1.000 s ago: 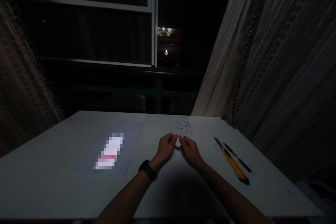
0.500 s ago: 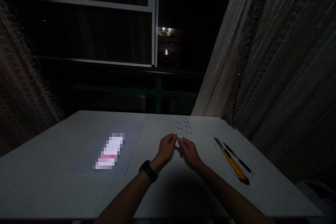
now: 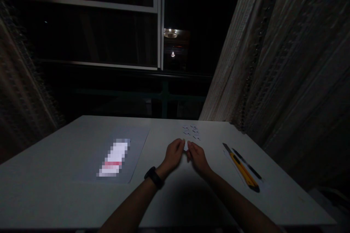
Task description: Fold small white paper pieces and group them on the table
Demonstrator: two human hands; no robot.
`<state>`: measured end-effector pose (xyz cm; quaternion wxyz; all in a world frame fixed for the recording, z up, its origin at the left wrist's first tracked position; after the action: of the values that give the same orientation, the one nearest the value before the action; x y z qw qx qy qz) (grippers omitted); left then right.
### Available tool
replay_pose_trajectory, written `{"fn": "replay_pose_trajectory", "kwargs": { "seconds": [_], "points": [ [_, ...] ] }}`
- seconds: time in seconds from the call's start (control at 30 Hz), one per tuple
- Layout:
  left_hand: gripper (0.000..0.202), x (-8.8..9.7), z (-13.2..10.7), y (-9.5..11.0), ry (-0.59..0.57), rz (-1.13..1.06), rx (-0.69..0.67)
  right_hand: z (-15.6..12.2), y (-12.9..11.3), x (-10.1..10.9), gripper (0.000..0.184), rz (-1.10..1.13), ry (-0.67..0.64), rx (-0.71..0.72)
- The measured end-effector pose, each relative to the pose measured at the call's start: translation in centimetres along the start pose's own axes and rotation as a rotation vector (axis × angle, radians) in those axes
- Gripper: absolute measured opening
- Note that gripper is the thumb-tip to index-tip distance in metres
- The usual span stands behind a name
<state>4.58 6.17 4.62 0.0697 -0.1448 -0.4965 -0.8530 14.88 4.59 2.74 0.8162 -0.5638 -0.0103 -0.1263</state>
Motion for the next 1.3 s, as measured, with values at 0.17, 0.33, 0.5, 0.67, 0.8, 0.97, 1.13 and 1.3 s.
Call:
{"fn": "replay_pose_trajectory", "kwargs": {
  "seconds": [0.17,0.33,0.5,0.67,0.8,0.97,1.13,1.3],
  "points": [
    [0.034,-0.3,0.0,0.0,-0.028,-0.020,-0.011,0.1,0.0,0.0,0.047,0.037,-0.016,-0.003],
    [0.035,0.0,0.1,-0.2,-0.013,0.008,0.006,1.0,0.3,0.7,0.045,0.132,-0.065,-0.029],
    [0.034,-0.1,-0.1,0.6,-0.033,0.071,-0.040,1.9,-1.3,2.9,0.041,0.140,-0.017,0.082],
    [0.033,-0.4,-0.2,1.1,-0.051,0.103,-0.084,1.8,-1.6,2.7,0.028,0.025,-0.040,0.115],
    [0.034,-0.4,-0.3,1.1,-0.060,0.131,-0.088,1.7,-1.7,2.8,0.019,0.013,-0.018,0.123],
    [0.033,-0.2,-0.4,1.4,-0.042,0.142,-0.122,1.9,-1.4,2.9,0.014,0.029,-0.003,0.100],
    [0.033,-0.2,-0.3,1.5,-0.034,0.165,-0.142,2.0,-0.7,3.1,0.014,0.020,0.033,0.052],
    [0.033,-0.2,-0.3,1.5,-0.030,0.186,-0.135,1.9,-0.4,3.2,0.015,0.018,0.050,0.010]
  ]
}}
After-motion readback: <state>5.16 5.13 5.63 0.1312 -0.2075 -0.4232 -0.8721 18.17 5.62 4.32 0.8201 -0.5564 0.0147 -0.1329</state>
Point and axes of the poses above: each hand's wrist, its own z-axis towards the middle knuckle, its own x-axis out of the back of the hand, y = z × x, the point moved 10 cm from there along z, towards the middle knuckle, and after that the axes turned 4 degrees about y, right-handed, at the moved point
